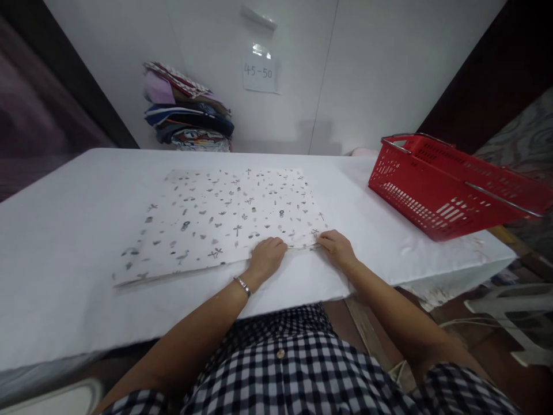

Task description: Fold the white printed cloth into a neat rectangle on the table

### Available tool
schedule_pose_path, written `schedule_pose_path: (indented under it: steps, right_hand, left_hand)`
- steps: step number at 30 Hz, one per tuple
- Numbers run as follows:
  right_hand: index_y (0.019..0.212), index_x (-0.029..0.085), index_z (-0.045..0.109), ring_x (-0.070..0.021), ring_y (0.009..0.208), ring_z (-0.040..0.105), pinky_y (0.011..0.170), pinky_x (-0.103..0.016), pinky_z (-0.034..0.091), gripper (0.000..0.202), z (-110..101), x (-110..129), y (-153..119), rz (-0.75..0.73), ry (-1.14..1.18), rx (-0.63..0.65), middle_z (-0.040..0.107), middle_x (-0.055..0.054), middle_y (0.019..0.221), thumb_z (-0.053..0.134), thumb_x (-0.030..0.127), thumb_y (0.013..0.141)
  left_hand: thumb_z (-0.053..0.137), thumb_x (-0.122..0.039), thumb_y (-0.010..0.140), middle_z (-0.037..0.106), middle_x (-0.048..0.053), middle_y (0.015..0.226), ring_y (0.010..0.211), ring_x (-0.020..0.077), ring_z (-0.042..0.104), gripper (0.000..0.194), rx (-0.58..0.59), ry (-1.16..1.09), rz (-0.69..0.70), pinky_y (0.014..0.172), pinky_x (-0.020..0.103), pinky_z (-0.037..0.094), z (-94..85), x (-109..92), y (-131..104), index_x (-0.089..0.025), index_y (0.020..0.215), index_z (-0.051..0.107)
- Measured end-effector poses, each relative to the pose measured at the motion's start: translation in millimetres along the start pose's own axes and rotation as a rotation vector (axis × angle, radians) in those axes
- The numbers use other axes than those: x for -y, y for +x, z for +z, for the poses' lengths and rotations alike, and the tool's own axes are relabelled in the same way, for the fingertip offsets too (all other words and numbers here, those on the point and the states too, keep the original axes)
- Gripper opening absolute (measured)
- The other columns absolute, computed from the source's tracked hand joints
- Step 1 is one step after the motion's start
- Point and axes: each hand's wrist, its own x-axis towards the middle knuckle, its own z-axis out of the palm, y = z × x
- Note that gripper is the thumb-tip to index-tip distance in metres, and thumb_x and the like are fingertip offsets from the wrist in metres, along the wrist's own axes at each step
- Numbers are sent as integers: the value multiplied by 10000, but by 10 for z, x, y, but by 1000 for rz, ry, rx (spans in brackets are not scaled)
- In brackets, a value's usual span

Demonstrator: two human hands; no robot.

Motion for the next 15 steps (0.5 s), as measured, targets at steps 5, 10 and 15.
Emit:
schedule_pose_path:
  steps: [5,10,15]
  right_hand:
    - [977,237,718,-225,987,552,856,-341,428,282,-3,8,-24,-55,-17,42,667,-77,1059,438,253,944]
    - [979,200,705,-235,961,559,833,-355,446,282,-63,0,-34,-192,-50,56,661,-103,1047,429,208,925]
    - [1006,184,687,-231,951,555,831,-356,449,256,-109,5,-41,-238,-38,75,655,-110,1049,450,211,911]
  left_hand:
    - [406,-128,918,619,61,870,818,186,526,239,5,60,31,713,338,421,-12,-31,-2,-186,829,620]
    - [407,-108,914,626,58,883,817,188,530,243,27,89,30,708,340,413,-25,-50,-2,-185,819,617]
    - [444,-216,932,624,58,905,866,197,533,192,45,30,33,758,361,432,-10,-36,-9,-190,874,626]
